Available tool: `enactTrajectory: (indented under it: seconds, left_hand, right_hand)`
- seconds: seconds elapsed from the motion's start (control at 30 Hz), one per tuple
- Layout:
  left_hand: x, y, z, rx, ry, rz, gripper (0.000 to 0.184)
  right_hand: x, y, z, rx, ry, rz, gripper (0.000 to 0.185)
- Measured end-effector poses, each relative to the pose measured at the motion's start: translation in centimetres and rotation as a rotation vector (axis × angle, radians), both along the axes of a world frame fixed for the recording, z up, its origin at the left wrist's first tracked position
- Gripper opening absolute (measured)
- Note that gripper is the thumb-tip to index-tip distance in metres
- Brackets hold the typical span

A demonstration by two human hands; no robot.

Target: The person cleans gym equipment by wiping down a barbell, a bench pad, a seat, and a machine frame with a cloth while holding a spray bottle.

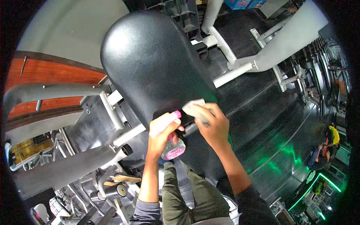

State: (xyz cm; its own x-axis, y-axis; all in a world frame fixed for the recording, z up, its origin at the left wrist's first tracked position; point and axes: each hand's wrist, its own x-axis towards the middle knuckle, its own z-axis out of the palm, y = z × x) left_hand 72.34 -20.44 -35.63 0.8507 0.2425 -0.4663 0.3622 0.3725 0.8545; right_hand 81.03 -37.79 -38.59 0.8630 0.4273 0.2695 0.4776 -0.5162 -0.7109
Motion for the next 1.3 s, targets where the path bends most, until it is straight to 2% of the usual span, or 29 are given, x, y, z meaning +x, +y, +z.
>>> enactTrajectory:
  seconds: [0.03,0.13,0.2,0.3,0.43,0.53,0.6,0.63,0.7,0.77,0.83,0.97,1.07,1.13,1.3]
  left_hand:
    - [-0.1,0.1,-0.3,-0.031,-0.003,0.005,0.016]
    - [-0.3,0.3,-0.6,-0.074,-0.011,0.004,0.016]
    - [-0.4,0.5,-0.4,-0.070,-0.014,-0.020,0.016]
    - [-0.3,0.5,-0.3,-0.057,0.002,-0.024,0.016]
    - [-0.1,0.2,-0.1,-0.009,0.026,-0.013,0.018]
    - [-0.4,0.1,-0.5,0.001,0.027,0.009,0.019]
    - [-0.5,-0.1,-0.8,0.018,0.031,0.029,0.020]
    - [-0.5,-0.2,-0.8,0.020,0.034,0.026,0.020]
    - [-0.6,-0.2,-0.8,0.042,0.026,0.040,0.021]
    - [-0.7,-0.2,-0.7,0.049,0.040,0.042,0.022]
    - [-0.6,-0.1,-0.7,0.051,0.049,0.041,0.023]
    - [-0.3,-0.3,-0.3,0.068,0.041,0.049,0.024]
    - [-0.5,0.0,-0.6,0.056,0.044,0.039,0.025]
    - [-0.6,0.0,-0.6,0.056,0.031,0.033,0.025]
    - [-0.8,0.0,-0.7,0.081,0.029,0.018,0.024]
  right_hand:
    - [-0.1,-1.0,-0.4,-0.106,0.030,0.015,0.041]
    - [2.3,-1.8,-1.4,-0.078,0.006,-0.140,0.038]
    - [5.7,0.0,-0.5,0.079,-0.037,-0.159,0.029]
    - [9.9,2.3,0.2,0.198,0.111,-0.056,0.027]
    - [8.5,1.0,0.6,0.206,0.182,-0.041,0.025]
    - [5.9,-1.8,-1.0,0.272,0.188,-0.130,0.023]
    - [5.3,-3.2,-1.6,0.205,0.464,-0.249,0.024]
    - [5.8,-3.1,-2.4,0.207,0.467,-0.252,0.024]
    - [7.9,-2.4,-4.2,0.261,0.319,-0.173,0.026]
    - [10.7,-0.9,-3.2,0.171,0.400,-0.059,0.029]
    - [13.0,0.3,-1.7,0.246,0.545,0.078,0.030]
    - [12.2,-1.5,-3.9,0.245,0.519,0.088,0.030]
    - [8.0,-4.4,-2.6,0.236,0.446,0.010,0.030]
    - [5.5,-5.4,-1.0,-0.062,0.715,-0.195,0.030]
    - [2.2,-2.3,-2.5,0.089,0.501,-0.388,0.033]
